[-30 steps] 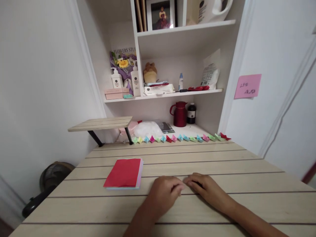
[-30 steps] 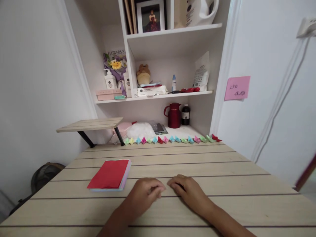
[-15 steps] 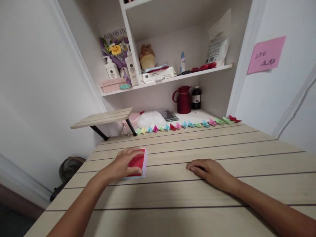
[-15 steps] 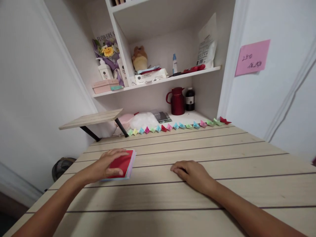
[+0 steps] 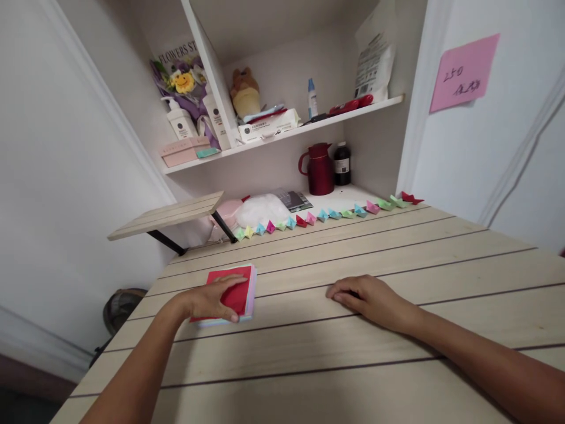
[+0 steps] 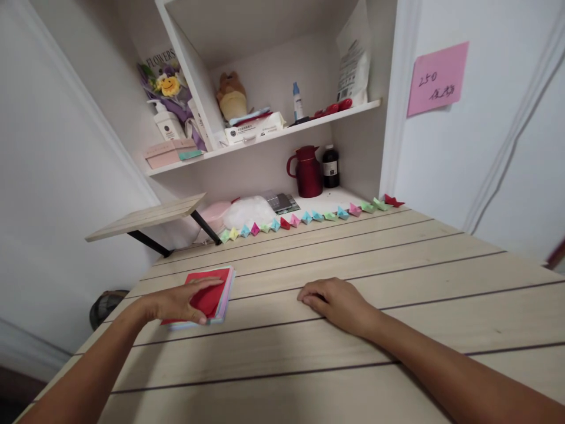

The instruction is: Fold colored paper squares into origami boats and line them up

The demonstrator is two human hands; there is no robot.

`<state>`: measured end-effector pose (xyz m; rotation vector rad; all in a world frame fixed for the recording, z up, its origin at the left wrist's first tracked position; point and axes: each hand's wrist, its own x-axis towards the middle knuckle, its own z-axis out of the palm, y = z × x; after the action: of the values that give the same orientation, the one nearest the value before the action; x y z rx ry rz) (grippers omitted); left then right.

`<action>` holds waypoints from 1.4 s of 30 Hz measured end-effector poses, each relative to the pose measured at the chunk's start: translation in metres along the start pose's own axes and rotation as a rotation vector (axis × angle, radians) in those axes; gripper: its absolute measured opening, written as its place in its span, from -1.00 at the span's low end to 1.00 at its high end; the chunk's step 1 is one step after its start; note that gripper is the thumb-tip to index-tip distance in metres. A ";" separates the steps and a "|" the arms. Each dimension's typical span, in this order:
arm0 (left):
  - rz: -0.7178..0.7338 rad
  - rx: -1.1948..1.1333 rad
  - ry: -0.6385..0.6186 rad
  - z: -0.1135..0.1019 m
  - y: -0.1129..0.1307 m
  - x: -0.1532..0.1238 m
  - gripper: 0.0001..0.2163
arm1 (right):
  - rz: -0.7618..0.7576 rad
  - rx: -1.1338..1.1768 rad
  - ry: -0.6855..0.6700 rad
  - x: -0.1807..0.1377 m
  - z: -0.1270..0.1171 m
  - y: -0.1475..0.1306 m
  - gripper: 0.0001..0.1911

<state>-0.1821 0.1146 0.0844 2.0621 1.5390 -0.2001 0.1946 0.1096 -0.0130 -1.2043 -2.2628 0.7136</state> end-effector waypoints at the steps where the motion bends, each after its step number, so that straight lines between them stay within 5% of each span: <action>1: 0.018 -0.013 0.013 0.000 -0.003 0.000 -0.09 | 0.002 0.004 -0.003 0.000 0.000 0.000 -0.75; 8: -0.025 -0.194 0.124 0.004 -0.013 -0.003 -0.36 | 0.006 0.004 -0.014 0.001 -0.002 0.002 -0.75; 13: -0.037 -0.195 0.310 0.011 -0.016 0.003 -0.64 | 0.009 0.009 -0.010 0.001 -0.002 0.002 -0.74; 19: -0.077 -0.139 0.590 0.011 -0.016 0.002 -0.67 | -0.007 0.062 0.005 0.001 -0.002 0.003 -0.75; 23: -0.030 -0.114 0.837 0.009 0.009 -0.006 -0.76 | 0.000 0.223 0.079 0.002 0.001 0.006 -0.73; 26: 0.057 -0.323 0.980 0.020 0.046 -0.006 -0.80 | 0.014 0.466 0.156 0.004 0.003 0.008 -0.44; 29: 0.090 -0.794 0.766 0.036 0.086 0.003 -0.74 | 0.015 0.683 0.198 0.004 -0.001 0.008 0.02; 32: 0.188 -1.314 0.589 0.047 0.117 0.020 -0.68 | 0.011 0.833 0.195 0.004 -0.011 0.008 0.20; 37: 0.144 -1.696 0.540 0.062 0.132 0.056 -0.77 | 0.013 1.173 0.100 0.001 -0.025 0.009 0.01; 42: 0.103 -1.817 0.572 0.080 0.122 0.079 -0.81 | 0.128 1.269 0.028 -0.002 -0.026 0.006 -0.27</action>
<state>-0.0273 0.1173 0.0248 0.6270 0.9732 1.3843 0.2156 0.1165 0.0019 -0.6557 -1.1877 1.7504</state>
